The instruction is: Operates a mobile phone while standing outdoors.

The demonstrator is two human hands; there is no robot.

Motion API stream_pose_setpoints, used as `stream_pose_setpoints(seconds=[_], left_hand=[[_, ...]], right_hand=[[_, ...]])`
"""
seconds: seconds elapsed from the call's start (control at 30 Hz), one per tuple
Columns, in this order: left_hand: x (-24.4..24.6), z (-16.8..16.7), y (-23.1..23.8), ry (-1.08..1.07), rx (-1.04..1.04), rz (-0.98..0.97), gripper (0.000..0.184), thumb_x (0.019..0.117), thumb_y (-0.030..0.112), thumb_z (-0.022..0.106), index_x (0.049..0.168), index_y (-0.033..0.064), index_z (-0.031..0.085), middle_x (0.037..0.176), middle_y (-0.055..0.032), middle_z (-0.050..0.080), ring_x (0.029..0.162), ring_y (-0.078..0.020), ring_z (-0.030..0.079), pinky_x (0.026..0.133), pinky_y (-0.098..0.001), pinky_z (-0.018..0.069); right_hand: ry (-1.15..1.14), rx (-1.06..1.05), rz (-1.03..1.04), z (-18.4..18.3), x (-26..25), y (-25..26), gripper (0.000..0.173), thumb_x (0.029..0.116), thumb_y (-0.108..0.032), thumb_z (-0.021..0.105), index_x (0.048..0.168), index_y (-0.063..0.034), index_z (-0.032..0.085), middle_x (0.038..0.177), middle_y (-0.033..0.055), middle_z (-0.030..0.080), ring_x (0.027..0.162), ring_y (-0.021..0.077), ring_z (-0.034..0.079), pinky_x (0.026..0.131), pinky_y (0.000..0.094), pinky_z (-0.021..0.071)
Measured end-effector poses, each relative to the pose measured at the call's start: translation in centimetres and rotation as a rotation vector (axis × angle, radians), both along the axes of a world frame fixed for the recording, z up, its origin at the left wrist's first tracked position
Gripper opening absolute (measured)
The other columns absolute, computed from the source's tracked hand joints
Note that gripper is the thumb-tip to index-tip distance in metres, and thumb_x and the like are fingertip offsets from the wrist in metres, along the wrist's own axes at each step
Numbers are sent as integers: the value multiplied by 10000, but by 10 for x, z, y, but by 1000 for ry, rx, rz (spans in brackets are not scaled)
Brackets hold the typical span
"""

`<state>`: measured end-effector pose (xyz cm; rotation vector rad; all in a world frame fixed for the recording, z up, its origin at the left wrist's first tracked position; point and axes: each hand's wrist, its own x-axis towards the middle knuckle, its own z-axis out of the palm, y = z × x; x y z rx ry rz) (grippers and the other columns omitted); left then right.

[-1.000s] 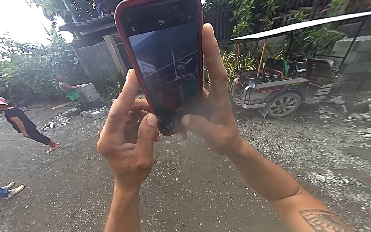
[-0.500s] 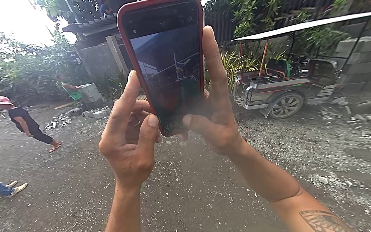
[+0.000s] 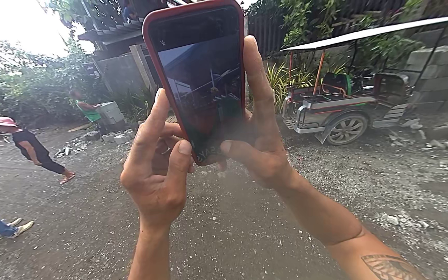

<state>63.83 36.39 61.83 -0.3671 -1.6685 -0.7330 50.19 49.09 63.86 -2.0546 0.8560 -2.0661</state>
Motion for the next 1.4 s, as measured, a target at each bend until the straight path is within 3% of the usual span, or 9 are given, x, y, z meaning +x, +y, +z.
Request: stream_pose_setpoints(seconds=[0.03,0.2,0.3,0.47,0.7,0.8,0.9,1.07,1.4], left_hand=[[0,-1,0,-1,6,-2,561,1017,97,563,1550,22,403,1180,-41,659,757,-82,634,596,-206,555],[-3,-2,-2,-6,2,17,565,1018,113,562,1553,27,401,1178,-32,662,745,-80,633,573,-208,552],[-5,-3,-4,-7,-4,13,563,1017,114,562,1551,26,403,1183,-36,669,753,-84,638,575,-210,551],[-11,-3,-6,-3,0,22,572,1014,116,570,1554,32,401,1182,-36,669,740,-86,635,561,-213,549],[-20,-2,-10,-11,-10,39,575,1018,119,570,1560,44,395,1193,-35,667,747,-90,640,571,-217,557],[-24,-1,-11,0,-9,47,574,1012,116,572,1553,34,399,1193,-42,663,746,-91,637,568,-215,553],[-25,2,-12,14,-8,56,577,1016,126,579,1556,35,398,1186,-36,658,743,-87,638,561,-211,557],[-14,4,-14,35,-11,100,567,1020,146,579,1559,82,413,1189,-20,660,730,-86,636,555,-220,559],[17,0,-17,58,-2,180,578,1008,133,594,1554,66,415,1181,-25,675,709,-86,642,535,-216,559]], right_hand=[[-18,10,3,1,1,1,993,745,122,513,1634,-93,128,1453,149,441,837,154,655,474,262,546],[29,-54,51,-6,-10,-11,1066,791,138,566,1655,-181,30,1554,151,328,979,189,650,561,306,613],[61,-61,48,-7,-14,-12,1052,792,130,548,1651,-147,8,1582,154,295,1121,210,621,676,334,635],[24,-45,93,-7,-20,-15,1056,785,149,546,1654,-177,42,1554,160,334,1033,221,653,586,337,630],[53,-64,100,-6,-32,-21,1048,782,129,545,1650,-152,29,1560,155,326,1126,223,623,679,351,637],[49,-64,110,-4,-36,-21,1037,795,117,551,1652,-154,34,1565,154,320,1127,224,620,680,348,636],[31,-66,124,0,-36,-23,1033,794,113,567,1654,-174,71,1546,154,350,1024,218,652,577,337,627],[78,-83,161,7,-31,-31,1013,812,99,567,1652,-161,64,1564,155,334,1085,229,641,631,350,636],[65,-47,286,5,-10,-52,1024,795,121,549,1652,-179,77,1526,162,382,940,230,668,530,347,615]])
